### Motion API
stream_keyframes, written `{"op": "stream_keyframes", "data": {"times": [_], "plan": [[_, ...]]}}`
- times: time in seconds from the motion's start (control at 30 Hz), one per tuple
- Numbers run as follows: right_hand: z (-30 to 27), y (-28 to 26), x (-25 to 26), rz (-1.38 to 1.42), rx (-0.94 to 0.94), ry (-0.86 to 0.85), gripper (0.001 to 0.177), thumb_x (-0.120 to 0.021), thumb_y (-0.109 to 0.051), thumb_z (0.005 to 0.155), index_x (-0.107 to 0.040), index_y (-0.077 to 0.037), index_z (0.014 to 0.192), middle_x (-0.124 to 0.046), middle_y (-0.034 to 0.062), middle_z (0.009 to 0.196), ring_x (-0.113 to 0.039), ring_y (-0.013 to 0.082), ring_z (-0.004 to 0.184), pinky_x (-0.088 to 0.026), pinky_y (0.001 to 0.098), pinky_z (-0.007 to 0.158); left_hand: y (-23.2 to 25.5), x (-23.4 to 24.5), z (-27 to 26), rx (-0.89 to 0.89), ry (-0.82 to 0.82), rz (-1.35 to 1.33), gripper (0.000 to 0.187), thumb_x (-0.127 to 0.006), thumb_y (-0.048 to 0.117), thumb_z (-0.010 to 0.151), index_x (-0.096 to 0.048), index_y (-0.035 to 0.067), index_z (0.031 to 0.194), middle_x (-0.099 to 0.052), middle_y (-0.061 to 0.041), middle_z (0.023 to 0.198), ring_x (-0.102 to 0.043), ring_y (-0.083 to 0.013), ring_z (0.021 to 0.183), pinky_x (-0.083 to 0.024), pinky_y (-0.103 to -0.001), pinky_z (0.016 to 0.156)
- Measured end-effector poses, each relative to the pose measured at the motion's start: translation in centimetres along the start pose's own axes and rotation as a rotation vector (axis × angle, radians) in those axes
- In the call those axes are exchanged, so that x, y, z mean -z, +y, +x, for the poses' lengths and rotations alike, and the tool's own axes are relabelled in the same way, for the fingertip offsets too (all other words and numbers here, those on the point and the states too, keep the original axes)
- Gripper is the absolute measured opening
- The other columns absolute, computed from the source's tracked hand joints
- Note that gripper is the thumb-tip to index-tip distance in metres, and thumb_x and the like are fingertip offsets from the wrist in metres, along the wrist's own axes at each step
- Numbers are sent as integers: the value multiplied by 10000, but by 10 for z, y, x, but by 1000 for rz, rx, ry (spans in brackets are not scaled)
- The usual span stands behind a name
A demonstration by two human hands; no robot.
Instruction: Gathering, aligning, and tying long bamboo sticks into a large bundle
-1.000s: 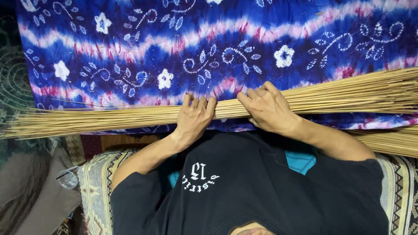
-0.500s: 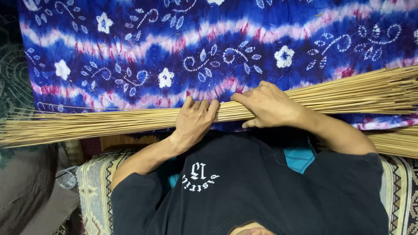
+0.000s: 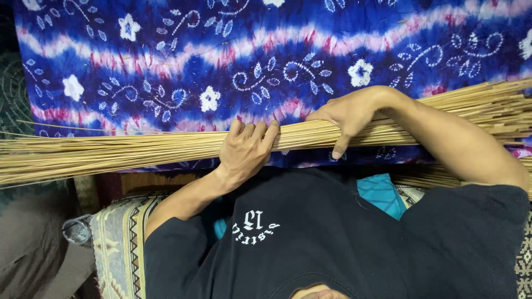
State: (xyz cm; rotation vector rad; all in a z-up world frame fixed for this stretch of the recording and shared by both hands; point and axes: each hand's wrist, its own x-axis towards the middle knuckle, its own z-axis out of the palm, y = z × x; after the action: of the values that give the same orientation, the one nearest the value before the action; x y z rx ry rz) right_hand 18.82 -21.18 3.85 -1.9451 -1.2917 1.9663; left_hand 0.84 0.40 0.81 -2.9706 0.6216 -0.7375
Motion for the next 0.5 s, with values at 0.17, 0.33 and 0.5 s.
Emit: {"op": "stream_keyframes", "data": {"times": [0.17, 0.33, 0.5], "plan": [[11, 20, 2, 51, 52, -54, 758, -960, -420, 625, -657, -136, 1259, -790, 175, 1146, -767, 362, 1006, -640, 461, 811, -5, -10, -2, 9, 14, 13, 335, -621, 75, 706, -679, 150, 1027, -498, 14, 711, -548, -171, 576, -415, -333, 671], [18, 28, -3, 95, 31, -75, 737, -977, -347, 586, -683, -154, 1235, -793, 113, 1119, -757, 296, 979, -640, 410, 805, -5, -15, -6, 28, -3, -8, 393, -668, 99, 661, -683, 150, 1051, -513, 4, 715, -558, -186, 589, -421, -341, 712], [6, -3, -11, -22, -116, 124, 653, -931, -181, 633, -680, -104, 1230, -774, 198, 1068, -752, 411, 994, -627, 485, 830, -3, -27, -16, 73, -78, -84, 487, -767, 128, 541, -675, 126, 1019, -545, -18, 696, -590, -213, 592, -422, -365, 752]]}}
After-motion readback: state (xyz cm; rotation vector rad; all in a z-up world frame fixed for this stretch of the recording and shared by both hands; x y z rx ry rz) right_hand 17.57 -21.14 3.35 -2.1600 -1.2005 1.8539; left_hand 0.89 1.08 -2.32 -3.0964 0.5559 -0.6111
